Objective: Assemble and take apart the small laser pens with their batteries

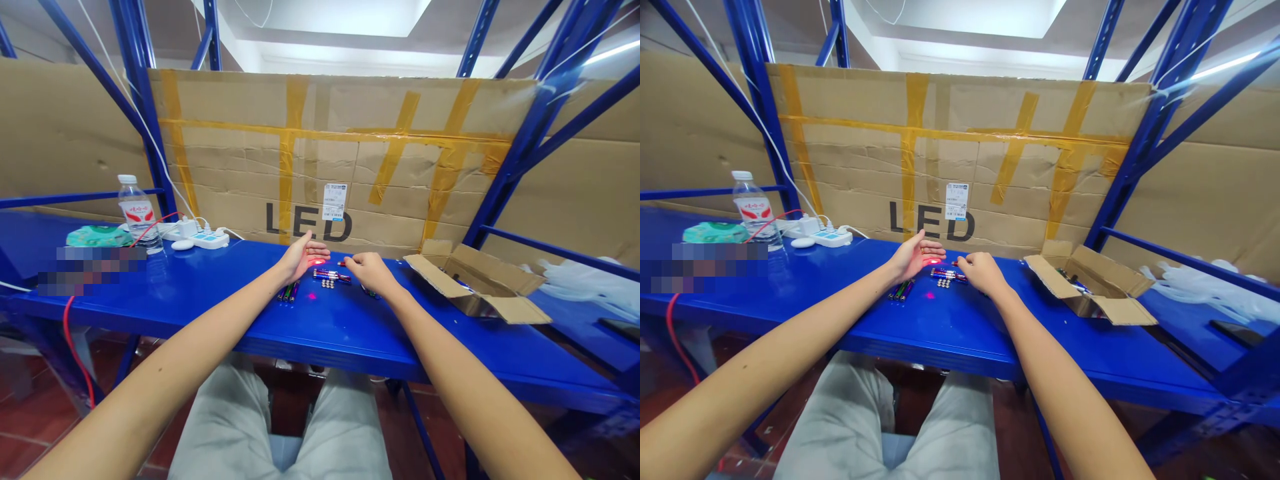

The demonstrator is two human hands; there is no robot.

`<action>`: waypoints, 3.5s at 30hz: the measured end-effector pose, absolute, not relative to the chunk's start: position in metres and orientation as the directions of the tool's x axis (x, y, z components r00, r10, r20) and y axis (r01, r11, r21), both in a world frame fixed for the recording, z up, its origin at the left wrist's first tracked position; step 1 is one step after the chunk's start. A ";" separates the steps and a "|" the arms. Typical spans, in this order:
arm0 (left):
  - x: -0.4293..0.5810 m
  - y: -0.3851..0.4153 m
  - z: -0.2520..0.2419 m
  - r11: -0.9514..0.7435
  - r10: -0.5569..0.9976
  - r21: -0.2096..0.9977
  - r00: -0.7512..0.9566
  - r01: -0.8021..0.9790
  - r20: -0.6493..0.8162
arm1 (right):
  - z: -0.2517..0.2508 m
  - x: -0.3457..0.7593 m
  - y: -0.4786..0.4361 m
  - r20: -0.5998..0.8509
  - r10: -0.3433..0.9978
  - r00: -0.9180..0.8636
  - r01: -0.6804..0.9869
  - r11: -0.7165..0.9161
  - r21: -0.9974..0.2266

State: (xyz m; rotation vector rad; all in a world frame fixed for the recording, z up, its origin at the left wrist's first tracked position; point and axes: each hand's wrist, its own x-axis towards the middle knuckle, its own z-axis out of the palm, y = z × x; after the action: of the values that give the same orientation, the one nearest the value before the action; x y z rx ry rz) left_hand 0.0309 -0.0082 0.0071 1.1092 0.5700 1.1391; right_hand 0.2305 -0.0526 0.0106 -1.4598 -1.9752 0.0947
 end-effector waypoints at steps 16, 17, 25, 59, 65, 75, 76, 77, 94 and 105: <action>0.034 -0.011 -0.003 -0.438 0.802 0.896 0.421 -0.065 0.423 | 0.008 0.227 -0.051 0.378 0.909 -0.177 0.580 0.407 -0.706; 0.034 -0.012 -0.004 -0.487 0.779 0.872 0.432 -0.040 0.455 | 0.007 0.226 -0.052 0.341 0.922 -0.185 0.532 0.385 -0.754; 0.038 -0.016 -0.007 -0.603 0.664 0.797 0.574 0.033 0.479 | 0.001 0.215 -0.053 0.147 0.948 -0.281 0.112 0.184 -0.977; 0.036 0.041 -0.015 -0.549 0.836 0.563 0.410 0.617 0.366 | -0.030 0.240 0.005 0.417 0.878 -0.236 0.852 0.393 -0.346; 0.039 0.042 -0.019 -0.517 0.854 0.599 0.413 0.611 0.316 | -0.029 0.238 0.002 0.384 0.899 -0.209 0.876 0.347 -0.336; 0.039 0.040 -0.016 -0.496 0.863 0.602 0.432 0.626 0.263 | -0.024 0.235 -0.005 0.337 0.916 -0.220 0.875 0.338 -0.348; 0.038 0.040 -0.016 -0.495 0.863 0.601 0.434 0.627 0.259 | -0.023 0.236 -0.005 0.334 0.916 -0.221 0.872 0.339 -0.354; 0.037 0.039 -0.016 -0.495 0.863 0.600 0.437 0.628 0.254 | -0.022 0.236 -0.006 0.331 0.917 -0.223 0.868 0.342 -0.361; -0.021 0.036 0.007 -0.553 0.804 0.573 0.568 0.605 0.178 | -0.015 0.240 -0.016 0.458 0.854 -0.247 0.835 0.428 -0.346; -0.029 0.022 0.022 -0.484 0.719 0.633 0.687 0.604 -0.106 | -0.011 0.176 -0.072 0.351 0.507 -0.787 0.515 0.853 -0.079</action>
State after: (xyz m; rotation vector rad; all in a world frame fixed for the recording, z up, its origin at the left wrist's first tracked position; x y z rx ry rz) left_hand -0.0286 0.0223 0.0220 2.2414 1.0095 0.2265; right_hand 0.1755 -0.0720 -0.0105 -0.7633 -2.6666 -0.0304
